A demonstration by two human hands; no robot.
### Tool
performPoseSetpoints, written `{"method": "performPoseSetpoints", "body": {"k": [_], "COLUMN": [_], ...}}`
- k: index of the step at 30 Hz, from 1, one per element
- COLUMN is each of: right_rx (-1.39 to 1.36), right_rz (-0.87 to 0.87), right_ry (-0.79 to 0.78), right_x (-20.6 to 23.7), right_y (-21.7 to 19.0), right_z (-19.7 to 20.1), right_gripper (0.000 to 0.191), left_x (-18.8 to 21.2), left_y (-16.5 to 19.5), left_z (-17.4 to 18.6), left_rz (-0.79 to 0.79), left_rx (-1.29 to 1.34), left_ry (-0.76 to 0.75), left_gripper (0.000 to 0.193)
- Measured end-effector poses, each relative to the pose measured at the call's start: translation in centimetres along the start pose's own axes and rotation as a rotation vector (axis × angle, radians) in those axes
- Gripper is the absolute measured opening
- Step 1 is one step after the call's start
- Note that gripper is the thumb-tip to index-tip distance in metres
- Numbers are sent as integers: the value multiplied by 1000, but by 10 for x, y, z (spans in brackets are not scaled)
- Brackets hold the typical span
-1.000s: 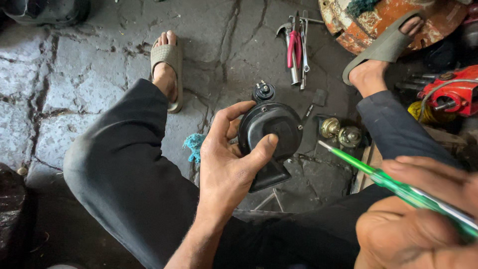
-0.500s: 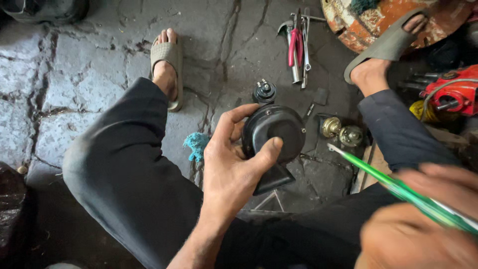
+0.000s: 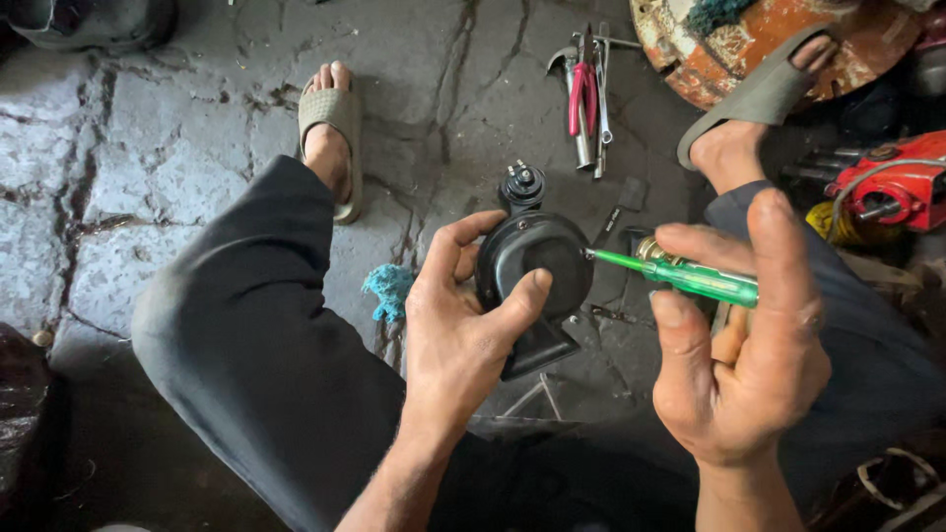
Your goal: The person cleans a circular mechanical part with a blue cloth, then uses a yellow file to smooth its edges. They continue filing and wiping the part, then use a green screwdriver to adjust a screw on the part before setting it down.
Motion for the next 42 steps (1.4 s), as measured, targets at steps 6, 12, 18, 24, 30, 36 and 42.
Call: {"method": "performPoseSetpoints", "body": {"k": [6, 12, 18, 24, 30, 36, 42], "right_rx": [-40, 2, -5, -65, -63, -22, -117], "right_rz": [-34, 13, 30, 13, -5, 17, -68], "right_ry": [73, 54, 61, 71, 99, 65, 53], "right_x": [7, 7, 5, 6, 9, 9, 10], "right_y": [-3, -6, -11, -8, -8, -4, -4], "right_z": [2, 3, 1, -2, -3, -6, -3], "right_gripper": [41, 45, 45, 43, 43, 42, 45], "left_x": [2, 4, 6, 6, 6, 7, 5], "left_y": [3, 8, 10, 8, 5, 4, 5], "left_z": [0, 2, 2, 2, 2, 5, 6], "left_rz": [-13, 23, 5, -27, -21, -19, -11], "left_rx": [0, -85, -61, -18, -36, -93, -146], "left_ry": [4, 19, 13, 8, 7, 22, 29], "left_gripper": [58, 58, 58, 58, 58, 58, 58]}}
Point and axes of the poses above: each hand's wrist, its own x-axis away from the middle knuckle, its own z-axis out of the back of the hand, y = z × x, the point moved 4 cm from there along -x, towards the middle knuckle, and after that the axes turned 2 degrees about z, right-handed, at the moved point
